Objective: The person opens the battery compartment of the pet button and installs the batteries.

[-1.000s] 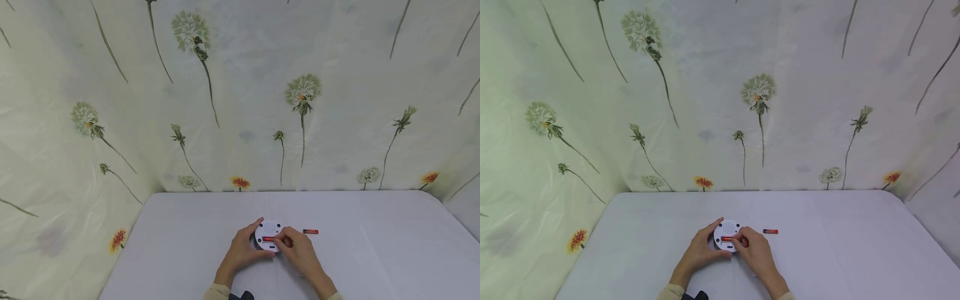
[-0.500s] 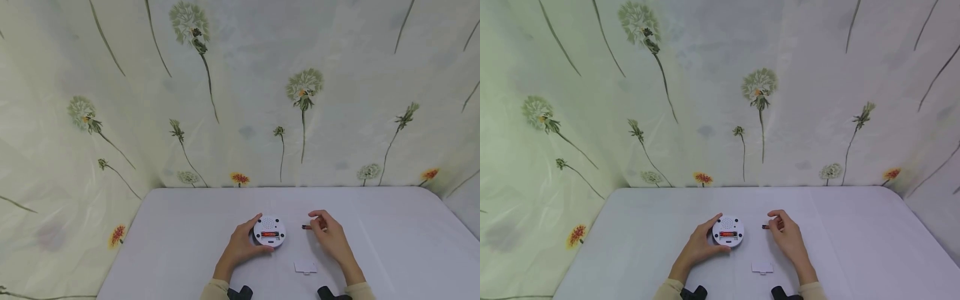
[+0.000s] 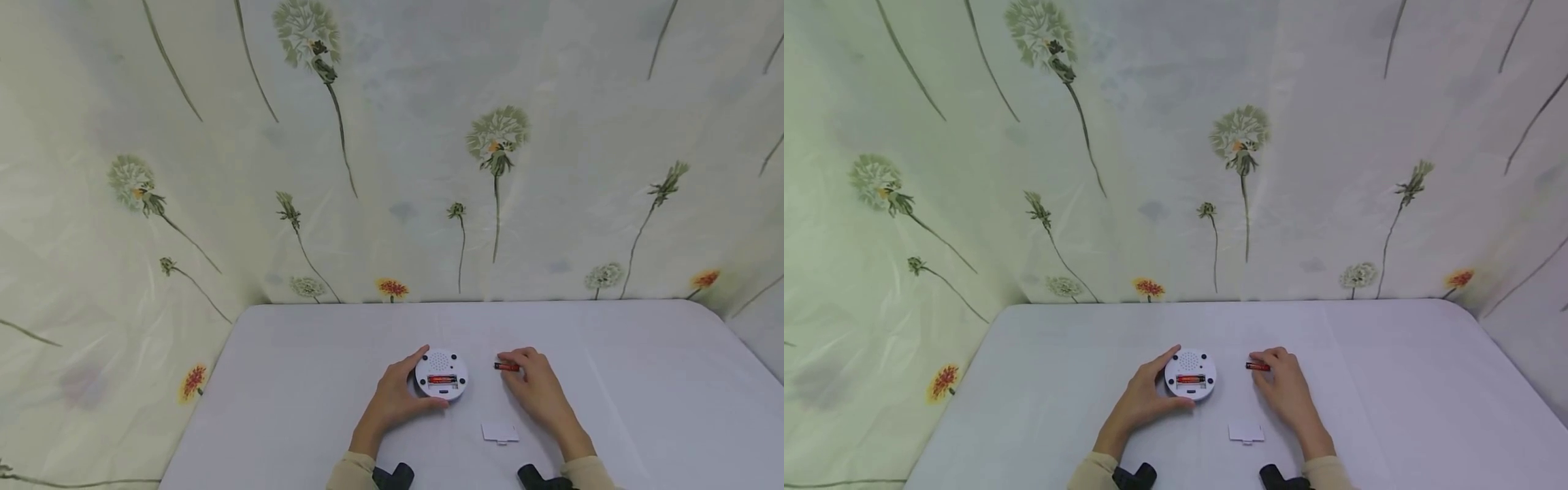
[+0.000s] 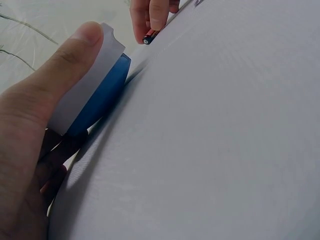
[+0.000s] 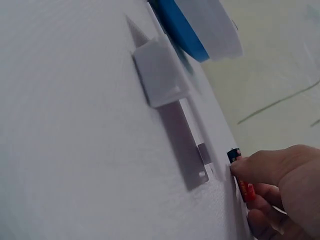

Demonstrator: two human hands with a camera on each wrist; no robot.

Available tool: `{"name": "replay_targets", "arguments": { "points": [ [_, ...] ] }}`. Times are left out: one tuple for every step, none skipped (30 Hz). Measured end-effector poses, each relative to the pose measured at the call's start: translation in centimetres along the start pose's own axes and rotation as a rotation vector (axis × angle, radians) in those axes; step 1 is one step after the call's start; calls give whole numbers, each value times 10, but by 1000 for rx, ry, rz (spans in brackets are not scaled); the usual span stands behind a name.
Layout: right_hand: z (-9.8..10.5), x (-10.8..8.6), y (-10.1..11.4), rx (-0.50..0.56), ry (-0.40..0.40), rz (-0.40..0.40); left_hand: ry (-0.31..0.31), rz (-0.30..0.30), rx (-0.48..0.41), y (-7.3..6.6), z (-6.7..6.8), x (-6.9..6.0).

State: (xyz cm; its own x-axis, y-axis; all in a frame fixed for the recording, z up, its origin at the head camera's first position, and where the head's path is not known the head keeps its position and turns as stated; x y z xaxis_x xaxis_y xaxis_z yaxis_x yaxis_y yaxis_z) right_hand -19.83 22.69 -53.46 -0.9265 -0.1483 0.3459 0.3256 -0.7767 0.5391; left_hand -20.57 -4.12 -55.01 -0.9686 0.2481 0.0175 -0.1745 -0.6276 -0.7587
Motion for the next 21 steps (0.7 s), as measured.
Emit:
{"name": "replay_targets", "arguments": {
  "points": [
    [0,0,0,-9,-5,2,2,1,3,0,0,0],
    [0,0,1,-22,-10,4,3,1,7,1,0,0],
    [-1,0,1,-28,-15,5,3,-1,6,1,0,1],
    [-1,0,1,-38,-19,6,3,-3,6,2,0,1],
    [-1,0,2,-43,-22,5,3,-4,7,2,-1,1],
    [-2,-1,2,-49,-23,4,4,-4,6,3,-1,1],
    [-2,-1,2,-54,-23,2,3,-5,6,3,-1,2],
    [-3,-1,2,-60,-24,1,3,-6,5,3,-1,2],
    [-3,-1,2,-61,-26,-3,2,-8,4,3,-1,2],
    [-4,0,2,-63,-28,-4,2,-7,6,3,-1,2],
    [-4,0,2,-59,-31,-4,2,-7,4,3,-1,2],
    [-4,0,1,-57,-34,-3,0,-8,3,3,-1,2],
    [-5,0,1,-55,-38,-1,-1,-7,3,3,-1,2],
    [-5,0,1,-53,-41,2,0,-6,0,3,-1,2],
    [-5,0,1,-49,-44,3,0,-4,-2,3,0,2],
    [-5,-1,1,-45,-44,4,1,-1,-3,3,0,2],
    [-5,-1,1,-41,-45,5,1,0,-5,3,0,2],
    [-5,-1,1,-40,-44,6,2,2,-6,3,0,2],
    [-5,-1,1,-39,-45,7,4,4,-7,3,0,1],
    [-5,-1,0,-35,-45,6,5,5,-8,3,0,1],
    [-5,-1,0,-31,-47,7,6,4,-8,3,0,2]
  ]
}}
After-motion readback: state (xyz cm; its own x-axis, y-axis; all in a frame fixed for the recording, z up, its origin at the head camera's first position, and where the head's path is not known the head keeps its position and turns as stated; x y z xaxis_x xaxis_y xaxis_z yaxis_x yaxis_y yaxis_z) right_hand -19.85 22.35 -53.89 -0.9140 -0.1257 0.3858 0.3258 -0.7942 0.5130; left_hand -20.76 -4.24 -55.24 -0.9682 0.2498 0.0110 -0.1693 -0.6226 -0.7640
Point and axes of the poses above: each hand's wrist, its own x-axis towards the middle knuckle, its own z-axis out of the back of the hand, y = z × x, the point moved 2 cm from there along x, towards the middle knuckle, and after that the axes turned 7 degrees about z, right-handed, at the moved point
